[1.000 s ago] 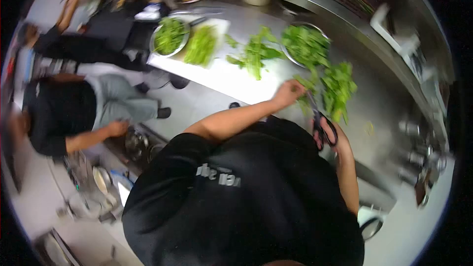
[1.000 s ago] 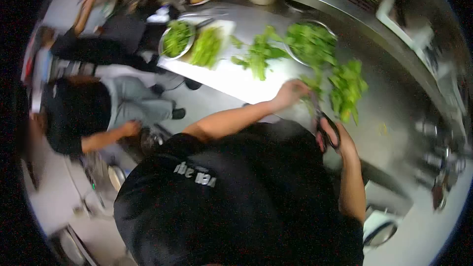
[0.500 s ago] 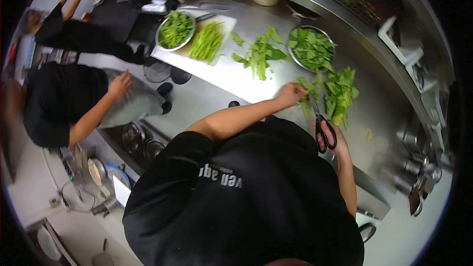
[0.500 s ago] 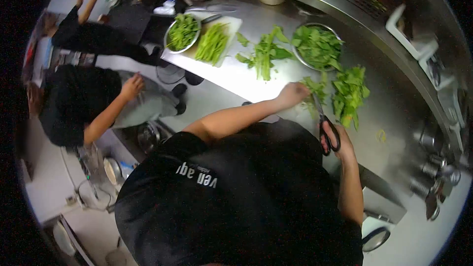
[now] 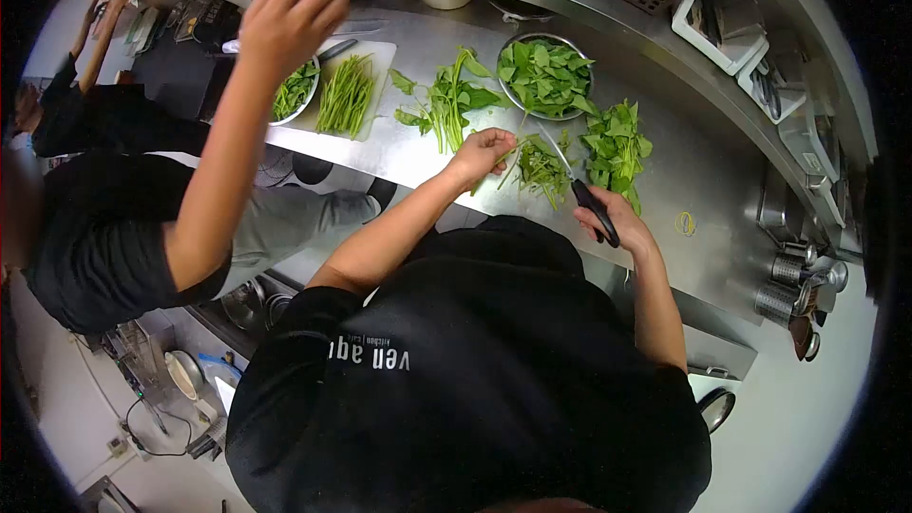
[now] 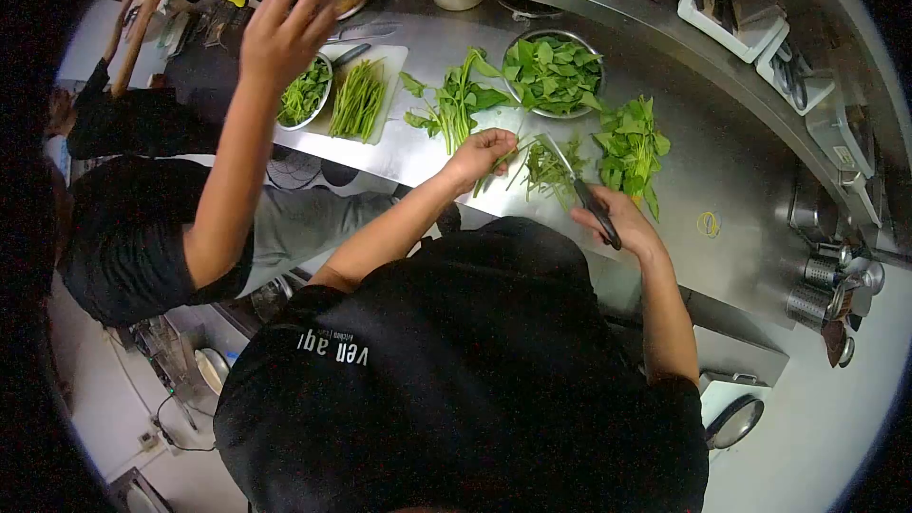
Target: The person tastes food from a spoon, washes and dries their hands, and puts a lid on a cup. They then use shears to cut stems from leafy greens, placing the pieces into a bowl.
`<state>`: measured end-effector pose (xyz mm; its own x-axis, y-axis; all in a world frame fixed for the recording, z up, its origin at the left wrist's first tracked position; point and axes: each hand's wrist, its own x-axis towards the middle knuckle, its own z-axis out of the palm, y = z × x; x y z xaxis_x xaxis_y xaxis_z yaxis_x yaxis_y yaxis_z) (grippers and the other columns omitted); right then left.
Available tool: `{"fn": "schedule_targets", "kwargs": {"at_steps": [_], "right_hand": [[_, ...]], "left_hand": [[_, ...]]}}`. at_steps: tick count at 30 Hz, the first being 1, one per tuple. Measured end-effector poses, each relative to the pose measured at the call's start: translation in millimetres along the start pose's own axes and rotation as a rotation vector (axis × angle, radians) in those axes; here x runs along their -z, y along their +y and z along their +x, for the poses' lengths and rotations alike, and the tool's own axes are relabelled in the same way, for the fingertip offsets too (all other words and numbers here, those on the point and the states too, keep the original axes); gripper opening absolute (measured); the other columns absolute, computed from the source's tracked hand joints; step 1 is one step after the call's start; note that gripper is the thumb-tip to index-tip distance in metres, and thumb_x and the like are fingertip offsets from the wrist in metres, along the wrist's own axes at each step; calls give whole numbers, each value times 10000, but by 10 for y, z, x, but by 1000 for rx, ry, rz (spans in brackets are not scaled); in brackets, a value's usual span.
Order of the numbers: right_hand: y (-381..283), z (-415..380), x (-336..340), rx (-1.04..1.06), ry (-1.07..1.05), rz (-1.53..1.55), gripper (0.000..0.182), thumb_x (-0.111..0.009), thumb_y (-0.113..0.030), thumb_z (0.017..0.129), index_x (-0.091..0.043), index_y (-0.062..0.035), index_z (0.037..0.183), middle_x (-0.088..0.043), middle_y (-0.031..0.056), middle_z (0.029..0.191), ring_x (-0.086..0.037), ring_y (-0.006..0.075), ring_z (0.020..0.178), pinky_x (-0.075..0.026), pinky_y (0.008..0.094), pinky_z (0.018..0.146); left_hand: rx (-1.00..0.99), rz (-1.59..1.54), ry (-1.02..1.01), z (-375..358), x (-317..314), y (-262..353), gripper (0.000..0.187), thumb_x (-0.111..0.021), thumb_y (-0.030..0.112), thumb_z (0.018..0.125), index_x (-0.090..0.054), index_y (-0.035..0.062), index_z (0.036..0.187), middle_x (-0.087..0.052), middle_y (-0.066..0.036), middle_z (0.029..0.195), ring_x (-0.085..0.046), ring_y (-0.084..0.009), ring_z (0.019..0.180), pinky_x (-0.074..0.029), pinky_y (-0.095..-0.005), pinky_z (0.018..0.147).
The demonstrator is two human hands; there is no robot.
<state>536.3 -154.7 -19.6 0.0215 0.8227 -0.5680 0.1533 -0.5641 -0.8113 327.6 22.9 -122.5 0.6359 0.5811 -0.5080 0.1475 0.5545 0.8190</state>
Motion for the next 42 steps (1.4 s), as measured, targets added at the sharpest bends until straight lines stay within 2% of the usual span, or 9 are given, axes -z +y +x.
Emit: {"fn": "schedule_targets", "kwargs": {"at_steps": [4, 8, 10, 20, 22, 26, 29, 32, 42], "right_hand": [[-69, 114, -51, 26, 2, -147, 655, -762, -351, 747, -531, -15, 1260, -471, -22, 596, -447, 79, 498, -325, 245, 451], [-152, 157, -68, 48, -27, -156, 658, -761, -316, 769, -497, -19, 1292, -481, -26, 614, -453, 67, 495, -343, 230, 440], [-237, 164, -85, 18, -10, -294, 694, -776, -330, 751, -491, -22, 1304, -474, -29, 612, -441, 67, 491, -338, 231, 439], [-209, 198, -43, 19, 10, -251, 706, -772, -358, 747, -495, -19, 1301, -476, -27, 614, -435, 73, 492, -331, 231, 438], [-131, 211, -36, 75, 63, -225, 617, -763, -385, 737, -585, -28, 1207, -506, -7, 587, -428, 94, 495, -328, 282, 455], [-92, 219, -18, 104, 42, -206, 624, -758, -400, 741, -582, -26, 1209, -515, -13, 593, -422, 95, 506, -325, 277, 464], [-159, 184, -10, 16, 11, -206, 636, -760, -402, 740, -576, -22, 1215, -530, -5, 625, -435, 104, 547, -342, 277, 495], [-149, 169, 0, 99, -6, -205, 692, -777, -362, 744, -516, 8, 1267, -451, -38, 592, -421, 71, 495, -304, 242, 432], [-70, 238, 52, 141, 5, -360, 646, -796, -340, 729, -549, 2, 1218, -388, -50, 637, -373, 80, 580, -307, 261, 506]], "left_hand": [[-18, 26, -13, -60, 78, 112, 177, -581, 194, 931, -584, 62, 1049, -591, 11, 871, -503, -78, 616, -433, -218, 575], [-22, 55, -28, -99, 136, 159, 193, -585, 210, 930, -585, 67, 1060, -591, 20, 875, -500, -75, 628, -425, -212, 583], [-40, 65, -30, -91, 151, 159, 196, -589, 210, 927, -586, 66, 1061, -592, 22, 884, -499, -72, 632, -424, -210, 585], [-73, 34, -141, -69, 80, 182, 226, -605, 112, 898, -569, 30, 1106, -606, -20, 929, -544, -94, 790, -471, -230, 709], [-72, 32, -147, -13, 74, 157, 227, -602, 104, 898, -565, 22, 1106, -606, -26, 927, -549, -96, 778, -472, -231, 709], [-63, 28, -157, 58, 18, 159, 221, -597, 102, 901, -558, 14, 1100, -611, -38, 914, -568, -106, 747, -486, -239, 707], [-60, 19, -108, 26, -82, 219, 207, -582, 66, 893, -568, -26, 1078, -624, -65, 888, -580, -120, 721, -500, -245, 698], [-86, 13, -110, 58, -100, 211, 191, -573, 74, 905, -568, -30, 1066, -625, -70, 893, -589, -120, 738, -510, -252, 706], [-60, -11, -68, 91, -95, 171, 157, -597, 77, 895, -574, -1, 1030, -625, -64, 908, -612, -134, 719, -529, -255, 688]]}}
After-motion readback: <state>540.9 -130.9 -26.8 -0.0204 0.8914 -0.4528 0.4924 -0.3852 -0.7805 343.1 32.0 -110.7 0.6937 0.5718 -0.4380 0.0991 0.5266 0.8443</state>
